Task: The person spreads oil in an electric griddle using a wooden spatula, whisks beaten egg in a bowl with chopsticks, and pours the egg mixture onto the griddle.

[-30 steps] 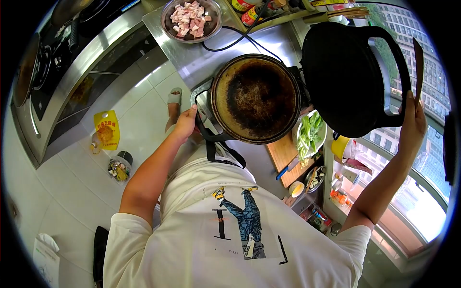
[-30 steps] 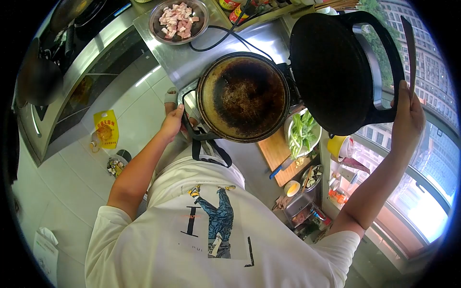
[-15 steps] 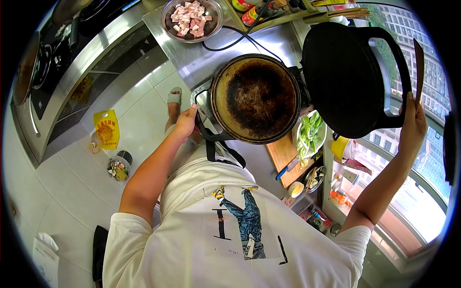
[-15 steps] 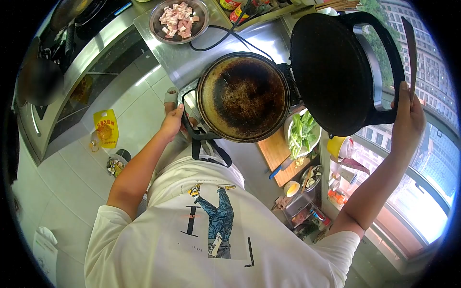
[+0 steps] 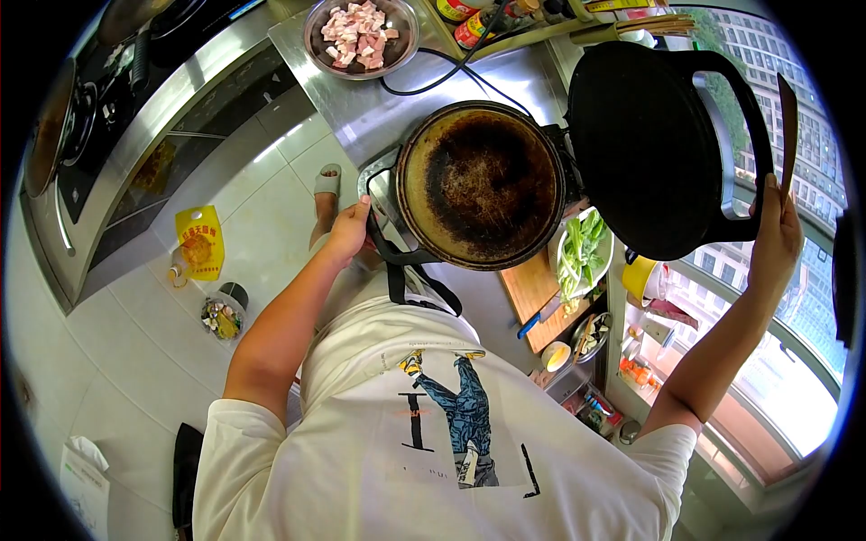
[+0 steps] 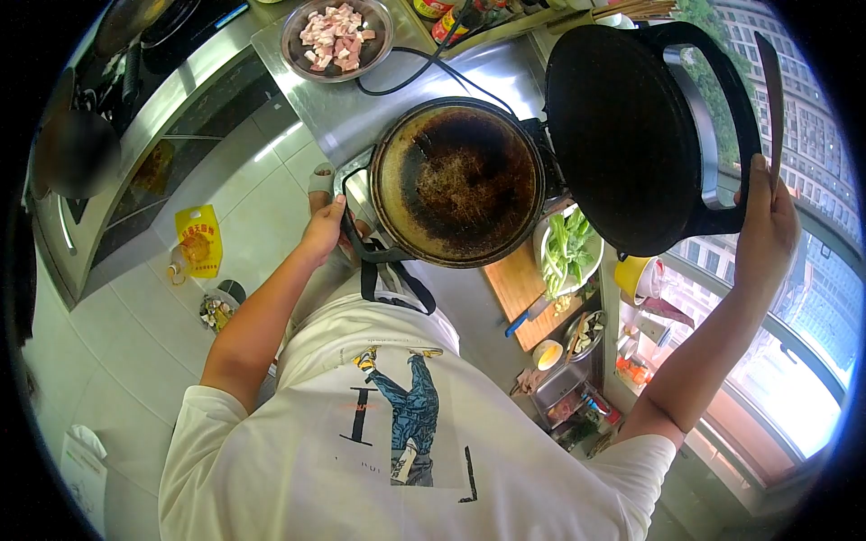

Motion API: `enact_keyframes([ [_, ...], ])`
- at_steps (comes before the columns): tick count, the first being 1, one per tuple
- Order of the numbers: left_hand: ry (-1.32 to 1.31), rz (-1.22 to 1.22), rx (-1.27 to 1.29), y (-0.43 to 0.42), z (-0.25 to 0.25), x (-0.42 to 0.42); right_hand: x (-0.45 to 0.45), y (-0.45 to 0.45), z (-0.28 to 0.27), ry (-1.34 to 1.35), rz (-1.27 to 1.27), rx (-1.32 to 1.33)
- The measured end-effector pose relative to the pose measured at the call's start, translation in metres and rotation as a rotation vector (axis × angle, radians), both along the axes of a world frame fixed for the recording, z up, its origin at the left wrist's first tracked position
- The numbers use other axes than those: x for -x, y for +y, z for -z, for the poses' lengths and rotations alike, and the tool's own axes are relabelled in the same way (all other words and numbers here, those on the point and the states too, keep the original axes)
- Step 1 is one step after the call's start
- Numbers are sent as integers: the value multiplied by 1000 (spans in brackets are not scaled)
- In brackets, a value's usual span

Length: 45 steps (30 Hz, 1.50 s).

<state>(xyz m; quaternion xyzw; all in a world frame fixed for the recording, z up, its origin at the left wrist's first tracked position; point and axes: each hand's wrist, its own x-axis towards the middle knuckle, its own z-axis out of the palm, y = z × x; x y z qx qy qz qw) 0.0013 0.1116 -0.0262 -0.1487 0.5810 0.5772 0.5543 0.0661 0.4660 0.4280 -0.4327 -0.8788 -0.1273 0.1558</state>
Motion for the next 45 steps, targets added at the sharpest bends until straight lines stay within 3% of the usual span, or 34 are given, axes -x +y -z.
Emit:
enact_keyframes([
  [45,42,-12,-2,0,14,-12,-10,-7,-8,39,-28,-27],
])
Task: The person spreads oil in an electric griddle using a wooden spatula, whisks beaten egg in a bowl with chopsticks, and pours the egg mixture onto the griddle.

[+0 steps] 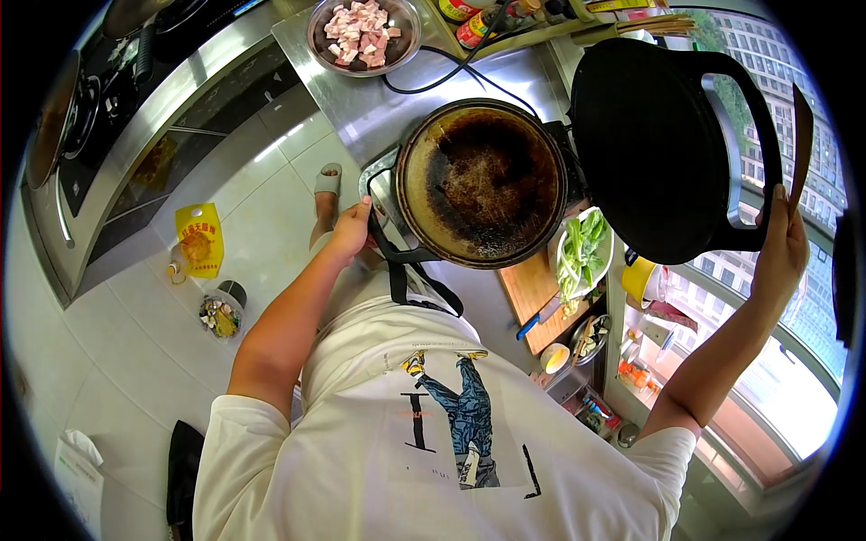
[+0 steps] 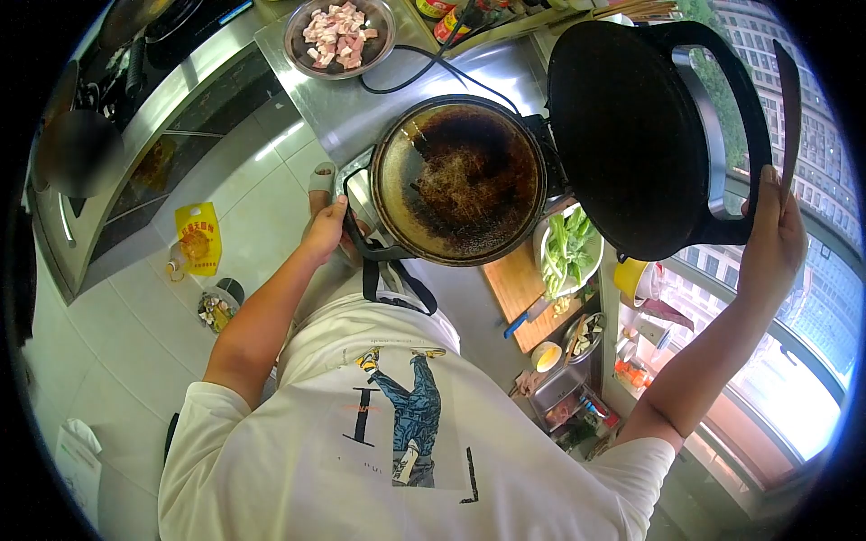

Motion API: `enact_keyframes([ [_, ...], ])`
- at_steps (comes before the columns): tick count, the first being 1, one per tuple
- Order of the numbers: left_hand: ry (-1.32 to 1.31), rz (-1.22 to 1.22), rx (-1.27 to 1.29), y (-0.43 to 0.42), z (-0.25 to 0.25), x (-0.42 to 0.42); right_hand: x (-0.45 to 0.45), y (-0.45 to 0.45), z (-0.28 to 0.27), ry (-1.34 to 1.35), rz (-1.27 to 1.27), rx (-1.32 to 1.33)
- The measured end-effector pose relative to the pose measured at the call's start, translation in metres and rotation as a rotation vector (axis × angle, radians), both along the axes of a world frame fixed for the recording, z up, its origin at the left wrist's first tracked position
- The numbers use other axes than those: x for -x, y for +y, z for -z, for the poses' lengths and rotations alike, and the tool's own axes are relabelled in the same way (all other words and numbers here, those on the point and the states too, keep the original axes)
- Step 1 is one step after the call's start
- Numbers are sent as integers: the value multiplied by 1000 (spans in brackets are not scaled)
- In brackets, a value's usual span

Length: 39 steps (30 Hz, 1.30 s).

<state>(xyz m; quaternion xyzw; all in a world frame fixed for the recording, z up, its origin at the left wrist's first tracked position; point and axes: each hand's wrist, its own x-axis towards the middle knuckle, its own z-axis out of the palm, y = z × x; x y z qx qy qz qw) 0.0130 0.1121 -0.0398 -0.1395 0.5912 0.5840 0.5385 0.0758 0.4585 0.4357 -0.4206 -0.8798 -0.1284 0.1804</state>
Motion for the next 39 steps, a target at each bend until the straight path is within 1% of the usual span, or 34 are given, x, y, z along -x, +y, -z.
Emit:
enact_keyframes([
  [4,-8,-5,-7,0,-1,-1,-1,-4,1,2,-7,-43],
  [10,-13,8,3,0,1,-2,-6,-3,-1,2,-2,2],
  [23,-28,-9,-8,1,8,-7,-12,-8,0,17,-26,-32],
  [26,-35,-9,-1,2,7,-8,-17,-2,-1,2,-23,-3],
  [28,-49,7,10,3,4,-8,-20,-1,0,38,-75,-13],
  [32,-62,-5,5,5,9,-13,-22,-3,4,63,-92,-9],
  [35,-75,-20,-19,8,3,-12,-26,-2,7,95,-95,-33],
  [39,16,34,15,12,10,-9,-35,2,10,100,-103,-6],
])
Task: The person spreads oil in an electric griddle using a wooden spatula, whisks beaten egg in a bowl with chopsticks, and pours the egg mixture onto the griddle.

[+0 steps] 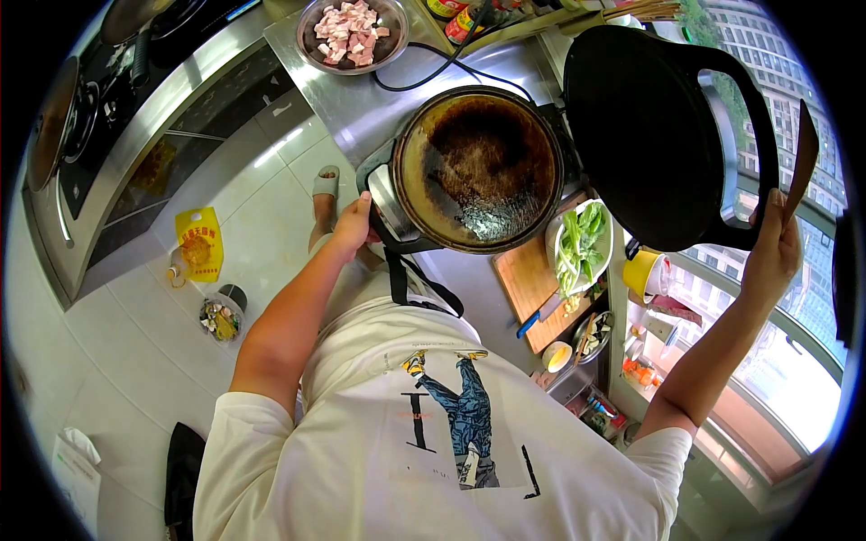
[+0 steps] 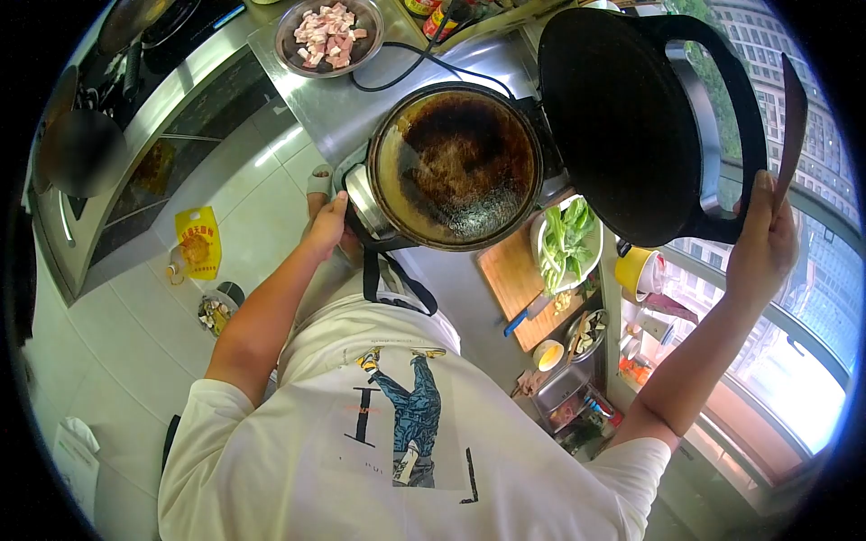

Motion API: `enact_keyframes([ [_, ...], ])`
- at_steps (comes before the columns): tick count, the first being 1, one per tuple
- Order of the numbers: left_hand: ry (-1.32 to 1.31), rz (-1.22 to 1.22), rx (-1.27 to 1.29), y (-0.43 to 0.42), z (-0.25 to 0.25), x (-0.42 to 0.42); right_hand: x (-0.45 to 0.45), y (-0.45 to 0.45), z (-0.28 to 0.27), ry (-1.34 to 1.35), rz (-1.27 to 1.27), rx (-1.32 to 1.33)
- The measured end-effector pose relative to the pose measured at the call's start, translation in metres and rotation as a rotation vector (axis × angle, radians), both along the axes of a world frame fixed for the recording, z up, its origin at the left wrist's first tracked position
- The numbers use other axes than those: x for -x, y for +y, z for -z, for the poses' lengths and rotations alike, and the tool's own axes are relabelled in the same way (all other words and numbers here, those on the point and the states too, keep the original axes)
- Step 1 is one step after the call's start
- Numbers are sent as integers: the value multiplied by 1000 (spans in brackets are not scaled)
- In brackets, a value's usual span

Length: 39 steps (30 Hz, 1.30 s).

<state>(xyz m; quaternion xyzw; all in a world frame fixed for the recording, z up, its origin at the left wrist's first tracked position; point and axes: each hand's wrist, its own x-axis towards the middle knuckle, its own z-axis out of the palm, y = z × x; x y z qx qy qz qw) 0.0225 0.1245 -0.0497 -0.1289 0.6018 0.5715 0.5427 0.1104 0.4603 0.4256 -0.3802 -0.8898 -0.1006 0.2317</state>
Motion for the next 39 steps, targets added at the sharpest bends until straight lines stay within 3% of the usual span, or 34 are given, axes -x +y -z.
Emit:
enact_keyframes([
  [39,-59,-29,16,12,3,1,-38,-6,35,77,-114,73],
])
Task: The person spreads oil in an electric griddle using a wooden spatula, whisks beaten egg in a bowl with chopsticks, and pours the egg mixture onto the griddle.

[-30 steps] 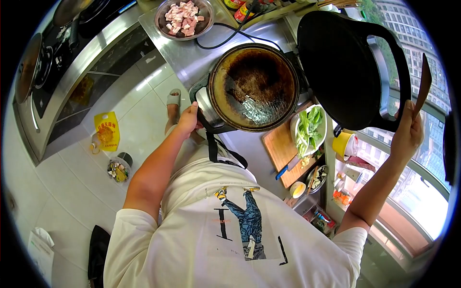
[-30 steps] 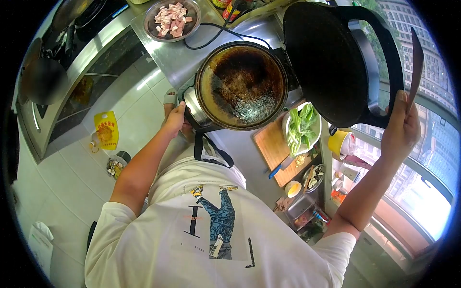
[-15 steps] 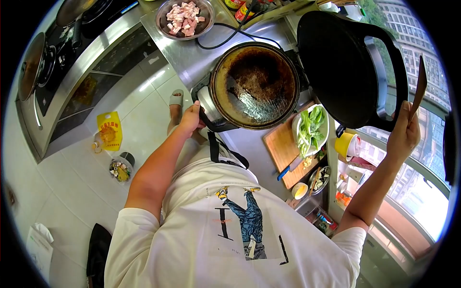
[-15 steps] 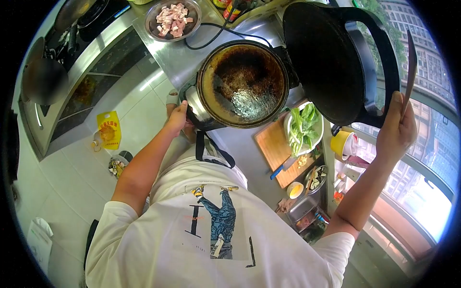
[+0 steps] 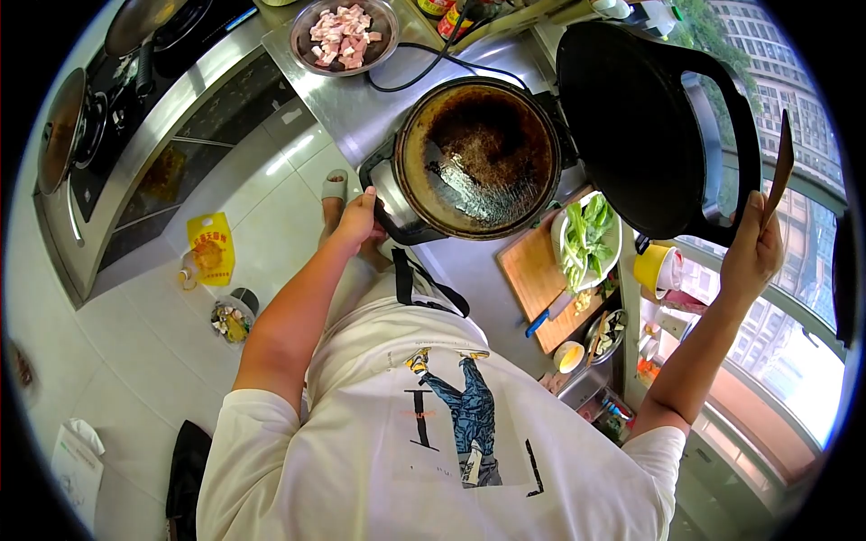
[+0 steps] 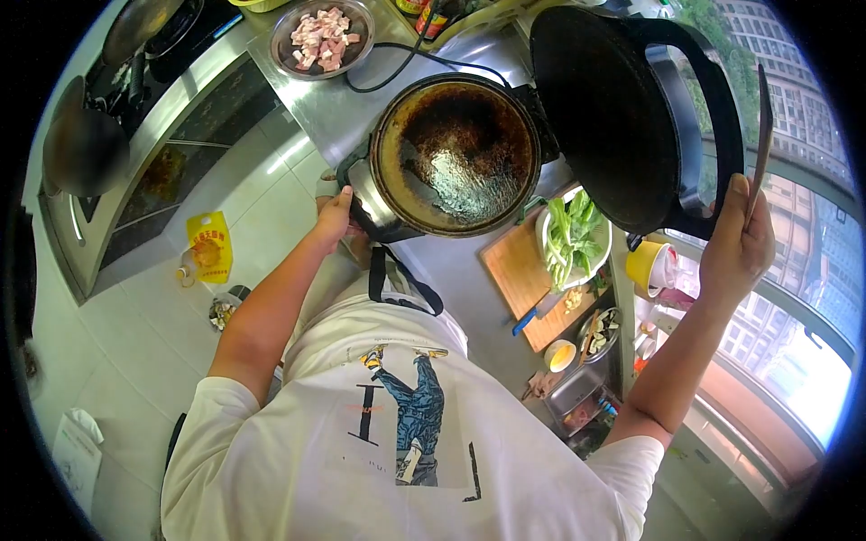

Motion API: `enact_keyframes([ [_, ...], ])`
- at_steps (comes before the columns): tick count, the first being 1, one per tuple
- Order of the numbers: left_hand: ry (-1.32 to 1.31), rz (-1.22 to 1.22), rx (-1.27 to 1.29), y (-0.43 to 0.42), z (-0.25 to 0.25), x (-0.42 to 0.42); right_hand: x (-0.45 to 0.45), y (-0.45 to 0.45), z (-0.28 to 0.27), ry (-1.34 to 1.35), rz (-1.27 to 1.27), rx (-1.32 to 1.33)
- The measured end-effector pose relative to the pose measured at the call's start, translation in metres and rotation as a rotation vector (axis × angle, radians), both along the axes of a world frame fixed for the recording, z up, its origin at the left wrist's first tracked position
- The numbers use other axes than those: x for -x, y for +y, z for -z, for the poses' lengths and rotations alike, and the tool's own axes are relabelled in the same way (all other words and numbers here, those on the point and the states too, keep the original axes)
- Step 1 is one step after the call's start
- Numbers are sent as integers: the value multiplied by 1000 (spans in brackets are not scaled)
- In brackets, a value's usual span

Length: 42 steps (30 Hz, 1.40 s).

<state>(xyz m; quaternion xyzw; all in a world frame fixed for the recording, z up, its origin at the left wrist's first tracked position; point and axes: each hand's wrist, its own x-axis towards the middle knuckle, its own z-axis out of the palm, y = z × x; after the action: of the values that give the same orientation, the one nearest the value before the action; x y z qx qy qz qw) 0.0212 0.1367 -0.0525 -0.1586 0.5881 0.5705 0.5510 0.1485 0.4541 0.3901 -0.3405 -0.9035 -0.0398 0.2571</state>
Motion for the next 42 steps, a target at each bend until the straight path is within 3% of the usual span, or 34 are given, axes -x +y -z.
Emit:
enact_keyframes([
  [12,-22,24,53,6,-15,5,-5,-2,8,17,7,33],
  [23,-192,-218,-92,9,-14,8,-12,6,15,39,13,24],
  [42,-164,-437,-119,19,-10,3,-12,-3,20,67,-3,23],
])
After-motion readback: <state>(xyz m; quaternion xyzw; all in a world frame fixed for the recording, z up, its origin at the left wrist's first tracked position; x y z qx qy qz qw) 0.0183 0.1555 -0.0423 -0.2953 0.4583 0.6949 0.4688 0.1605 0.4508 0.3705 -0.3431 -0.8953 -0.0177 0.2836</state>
